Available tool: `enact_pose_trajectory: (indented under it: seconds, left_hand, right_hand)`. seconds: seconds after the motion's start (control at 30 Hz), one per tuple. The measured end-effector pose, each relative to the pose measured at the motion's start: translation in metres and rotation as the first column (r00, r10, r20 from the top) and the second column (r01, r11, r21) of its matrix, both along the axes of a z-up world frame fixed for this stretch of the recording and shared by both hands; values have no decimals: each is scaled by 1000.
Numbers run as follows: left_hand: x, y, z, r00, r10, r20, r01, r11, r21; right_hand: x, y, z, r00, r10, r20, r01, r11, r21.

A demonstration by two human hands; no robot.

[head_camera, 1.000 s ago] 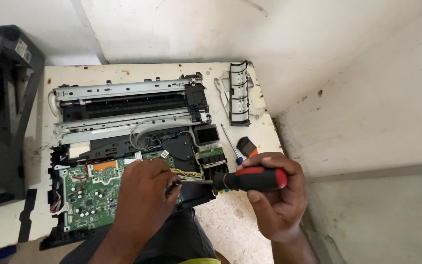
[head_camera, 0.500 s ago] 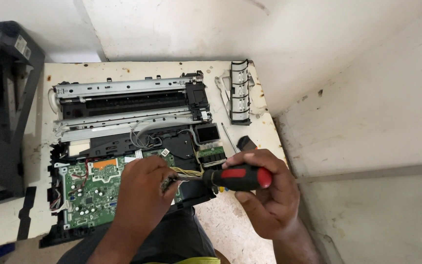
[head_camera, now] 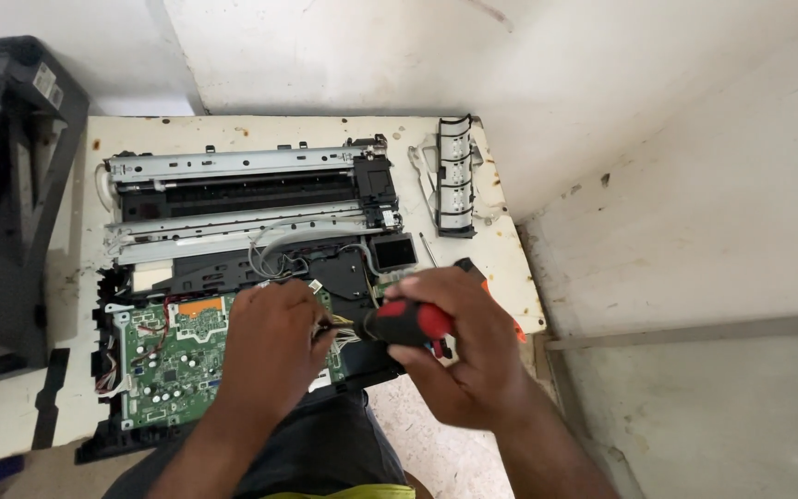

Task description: The person uses a screwdriver to remove screws from the internal components of a disassembled printer. They then place a white metal plate over the circuit board and secure it by hand.

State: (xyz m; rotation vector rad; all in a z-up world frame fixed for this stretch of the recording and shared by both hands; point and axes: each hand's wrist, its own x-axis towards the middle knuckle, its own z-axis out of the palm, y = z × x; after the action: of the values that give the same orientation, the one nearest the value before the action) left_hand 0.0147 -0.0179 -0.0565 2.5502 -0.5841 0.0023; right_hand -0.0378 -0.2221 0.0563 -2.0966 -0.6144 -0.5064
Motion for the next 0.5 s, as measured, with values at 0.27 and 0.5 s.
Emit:
enact_pose_trajectory:
  seconds: [0.27,0.5]
  left_hand:
    - [27,5,10,996,-84,-38,88,984,153]
    - [45,7,-1,978,-200,-67,202,979,36]
  right_hand:
    - [38,6,-7,990,132,42,-137,980,147]
    - [47,2,-24,995,73,-74,-62,986,153]
